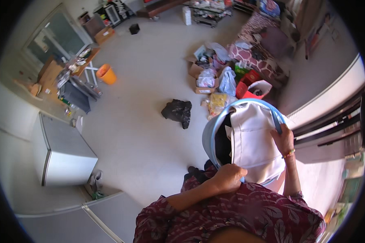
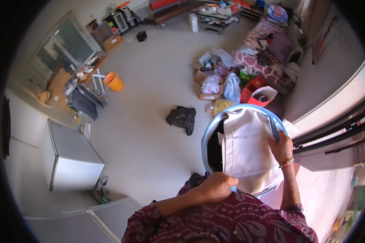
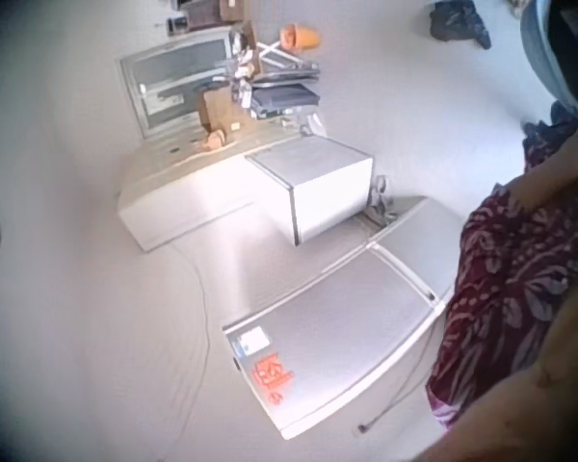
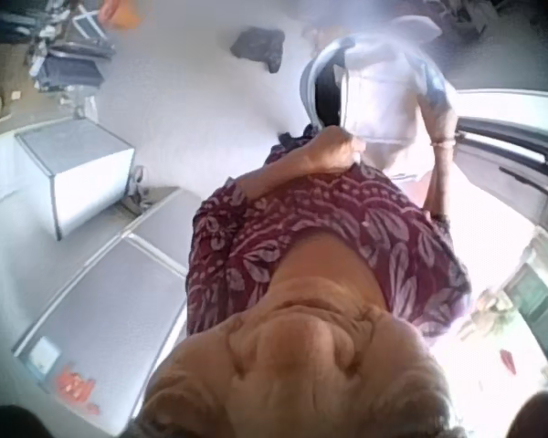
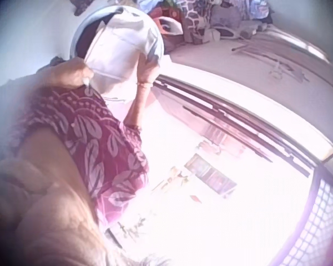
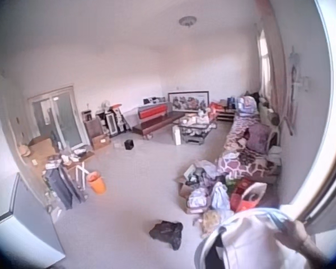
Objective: The person sweeps a concrete floor using a broom and dustpan, collecting debris into the dustpan and emptying it into a bucket. They then pick up a laundry basket and walk into an indoor room, placing the basket on a table.
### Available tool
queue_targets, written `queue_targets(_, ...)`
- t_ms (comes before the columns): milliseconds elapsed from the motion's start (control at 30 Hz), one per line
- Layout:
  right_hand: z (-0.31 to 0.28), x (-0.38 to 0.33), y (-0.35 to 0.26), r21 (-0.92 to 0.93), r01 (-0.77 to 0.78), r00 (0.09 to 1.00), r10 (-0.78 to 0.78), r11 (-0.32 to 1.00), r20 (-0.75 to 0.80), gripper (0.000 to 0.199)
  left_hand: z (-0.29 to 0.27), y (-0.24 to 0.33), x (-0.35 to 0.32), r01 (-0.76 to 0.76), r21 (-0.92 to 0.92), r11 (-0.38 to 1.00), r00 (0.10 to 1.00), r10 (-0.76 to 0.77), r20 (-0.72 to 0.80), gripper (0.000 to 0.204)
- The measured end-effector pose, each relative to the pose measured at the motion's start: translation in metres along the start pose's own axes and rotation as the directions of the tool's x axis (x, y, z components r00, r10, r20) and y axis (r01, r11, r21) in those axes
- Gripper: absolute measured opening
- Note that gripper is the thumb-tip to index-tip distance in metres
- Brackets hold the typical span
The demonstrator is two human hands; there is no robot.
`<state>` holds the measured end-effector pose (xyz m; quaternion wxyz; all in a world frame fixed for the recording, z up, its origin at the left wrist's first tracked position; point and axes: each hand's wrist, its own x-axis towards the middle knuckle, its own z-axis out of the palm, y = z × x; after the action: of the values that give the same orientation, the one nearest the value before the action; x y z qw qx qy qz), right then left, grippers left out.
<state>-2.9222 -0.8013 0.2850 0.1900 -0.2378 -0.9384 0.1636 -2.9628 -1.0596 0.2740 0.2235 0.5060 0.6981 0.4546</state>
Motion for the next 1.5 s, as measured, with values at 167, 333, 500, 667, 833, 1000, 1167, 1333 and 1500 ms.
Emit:
queue_targets(167,0.020,0.009,-0.041,-0.016,-0.090,0.996,0.090,0.996,0.017,0.028,-0.040,-0.025,-0.015,0.008,-0.035,0.999,1.000,-0.007,0.020,0.008)
queue_targets(333,0.055,0.034,-0.088,-0.041,-0.123,0.992,0.125,0.992,0.028,0.031,-0.091,-0.067,-0.025,0.015,-0.045,0.999,0.999,-0.013,0.040,0.007)
queue_targets(500,0.091,0.079,-0.134,-0.012,-0.186,0.982,0.186,0.982,0.019,0.029,-0.169,-0.105,-0.015,0.052,-0.048,0.998,0.992,-0.046,0.116,0.005)
queue_targets(667,0.130,0.142,-0.196,-0.012,-0.107,0.993,0.107,0.994,-0.047,0.025,-0.256,-0.150,-0.001,0.063,0.019,0.998,0.983,-0.066,0.174,0.013)
queue_targets(833,0.170,0.207,-0.259,-0.055,-0.097,0.995,0.099,0.994,0.028,0.027,-0.334,-0.183,0.004,0.122,-0.018,0.992,0.981,-0.118,0.156,0.019)
queue_targets(1000,0.215,0.258,-0.315,-0.079,-0.043,0.995,0.050,0.996,0.090,0.031,-0.401,-0.227,0.003,0.169,-0.102,0.980,0.975,-0.152,0.162,0.024)
queue_targets(1167,0.252,0.284,-0.373,-0.072,-0.066,0.997,0.069,0.995,0.031,0.033,-0.481,-0.264,-0.001,0.145,-0.091,0.985,0.969,-0.123,0.215,0.025)
queue_targets(1333,0.274,0.285,-0.424,-0.055,-0.226,0.973,0.223,0.973,-0.067,0.033,-0.556,-0.301,-0.003,0.041,-0.068,0.997,0.955,-0.019,0.297,0.019)
queue_targets(1500,0.282,0.301,-0.475,-0.065,-0.398,0.915,0.392,0.915,-0.090,0.028,-0.608,-0.325,0.009,-0.082,-0.059,0.995,0.918,0.098,0.384,0.008)
